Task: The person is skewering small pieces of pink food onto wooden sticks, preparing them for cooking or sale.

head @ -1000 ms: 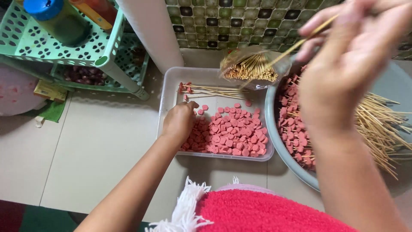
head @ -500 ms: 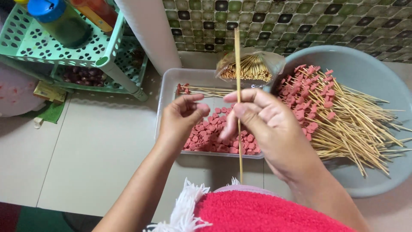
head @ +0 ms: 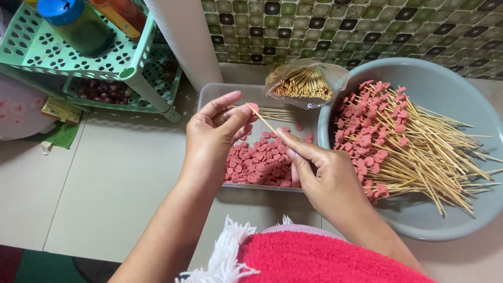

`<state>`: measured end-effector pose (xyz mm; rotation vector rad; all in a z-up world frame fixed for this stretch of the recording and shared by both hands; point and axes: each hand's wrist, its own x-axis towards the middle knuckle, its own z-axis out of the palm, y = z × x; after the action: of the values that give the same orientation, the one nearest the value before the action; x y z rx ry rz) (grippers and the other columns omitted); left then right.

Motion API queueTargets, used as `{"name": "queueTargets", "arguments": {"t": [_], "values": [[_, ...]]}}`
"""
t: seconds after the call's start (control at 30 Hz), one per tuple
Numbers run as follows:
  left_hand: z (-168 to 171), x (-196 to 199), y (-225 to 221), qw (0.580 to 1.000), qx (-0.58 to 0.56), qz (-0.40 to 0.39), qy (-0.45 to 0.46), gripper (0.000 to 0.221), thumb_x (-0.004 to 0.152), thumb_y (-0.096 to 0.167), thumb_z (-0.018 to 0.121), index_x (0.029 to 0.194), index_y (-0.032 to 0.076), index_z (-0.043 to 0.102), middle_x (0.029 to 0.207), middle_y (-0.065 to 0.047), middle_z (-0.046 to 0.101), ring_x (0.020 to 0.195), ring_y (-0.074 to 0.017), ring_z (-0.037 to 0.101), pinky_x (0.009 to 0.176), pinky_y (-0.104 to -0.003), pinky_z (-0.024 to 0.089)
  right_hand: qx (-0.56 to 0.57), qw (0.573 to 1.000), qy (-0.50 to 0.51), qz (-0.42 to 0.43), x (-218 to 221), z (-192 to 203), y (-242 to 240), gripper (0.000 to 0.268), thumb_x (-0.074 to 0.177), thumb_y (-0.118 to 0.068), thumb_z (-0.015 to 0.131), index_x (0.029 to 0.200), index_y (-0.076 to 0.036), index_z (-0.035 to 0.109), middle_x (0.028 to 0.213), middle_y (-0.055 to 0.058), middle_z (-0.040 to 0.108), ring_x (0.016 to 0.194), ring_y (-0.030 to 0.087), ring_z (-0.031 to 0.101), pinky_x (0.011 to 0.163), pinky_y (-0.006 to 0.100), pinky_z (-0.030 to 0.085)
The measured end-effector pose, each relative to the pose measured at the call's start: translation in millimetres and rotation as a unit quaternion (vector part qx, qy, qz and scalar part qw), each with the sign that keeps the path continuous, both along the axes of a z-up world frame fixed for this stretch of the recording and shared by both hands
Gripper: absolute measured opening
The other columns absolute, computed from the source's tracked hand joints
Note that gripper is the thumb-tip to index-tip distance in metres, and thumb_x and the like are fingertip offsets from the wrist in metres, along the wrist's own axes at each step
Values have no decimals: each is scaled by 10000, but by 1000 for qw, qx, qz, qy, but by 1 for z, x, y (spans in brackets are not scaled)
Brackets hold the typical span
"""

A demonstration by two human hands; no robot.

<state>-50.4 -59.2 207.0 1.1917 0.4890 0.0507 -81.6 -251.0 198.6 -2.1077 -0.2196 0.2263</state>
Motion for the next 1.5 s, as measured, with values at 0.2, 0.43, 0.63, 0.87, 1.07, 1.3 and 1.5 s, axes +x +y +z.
{"name": "queueTargets", "arguments": {"t": [0.2,0.43,0.63,0.87,1.07,1.3,1.5], "values": [[-2,0,1,999,-32,35,-3,457,817,46,762,1253,-25,644,979,-195,795,816,-186,734,741,-291,611,-55,998,-22,18,-2,1,-1,481,960,-123,586,1403,-288,676,590,-52,637,478,75,452,528,250,445],[-10,-2,4,999,31,31,-11,491,783,32,792,1255,22,659,1042,-149,800,875,-169,753,700,-314,646,-65,998,-5,2,-4,11,3,465,940,-147,596,1359,-326,689,968,-67,849,454,58,384,487,235,430],[-13,-11,0,967,214,-7,-138,339,887,1,725,1211,53,642,989,-118,808,892,-136,779,644,-265,689,-97,993,55,-24,-4,18,5,491,954,-162,585,1382,-375,696,644,-35,733,413,91,317,435,264,353],[-34,-8,10,807,519,-40,-279,291,1007,118,705,1284,62,636,1038,-67,765,884,-154,750,826,-304,586,-111,994,22,-3,-2,11,4,485,956,-161,576,1379,-366,695,637,-46,742,450,115,369,496,285,402],[-43,-9,14,794,536,-89,-274,261,934,5,696,1188,64,717,1117,-64,785,973,-177,769,888,-320,599,-116,993,-2,8,1,4,3,498,937,-140,567,1365,-364,690,798,-69,840,469,127,422,551,284,445],[-46,-9,17,764,576,-97,-275,280,935,-19,674,1197,72,715,1117,-65,788,995,-228,763,870,-353,590,-114,994,1,5,6,-3,2,485,914,-128,578,1324,-351,711,1053,-98,848,419,114,380,494,302,440],[-56,0,31,641,678,-168,-319,241,933,148,754,1171,186,755,1361,-116,643,1302,-376,557,926,-510,486,-146,987,-17,66,23,-13,4,446,927,-180,592,1327,-341,705,1215,-11,772,392,182,579,589,334,530]]}}
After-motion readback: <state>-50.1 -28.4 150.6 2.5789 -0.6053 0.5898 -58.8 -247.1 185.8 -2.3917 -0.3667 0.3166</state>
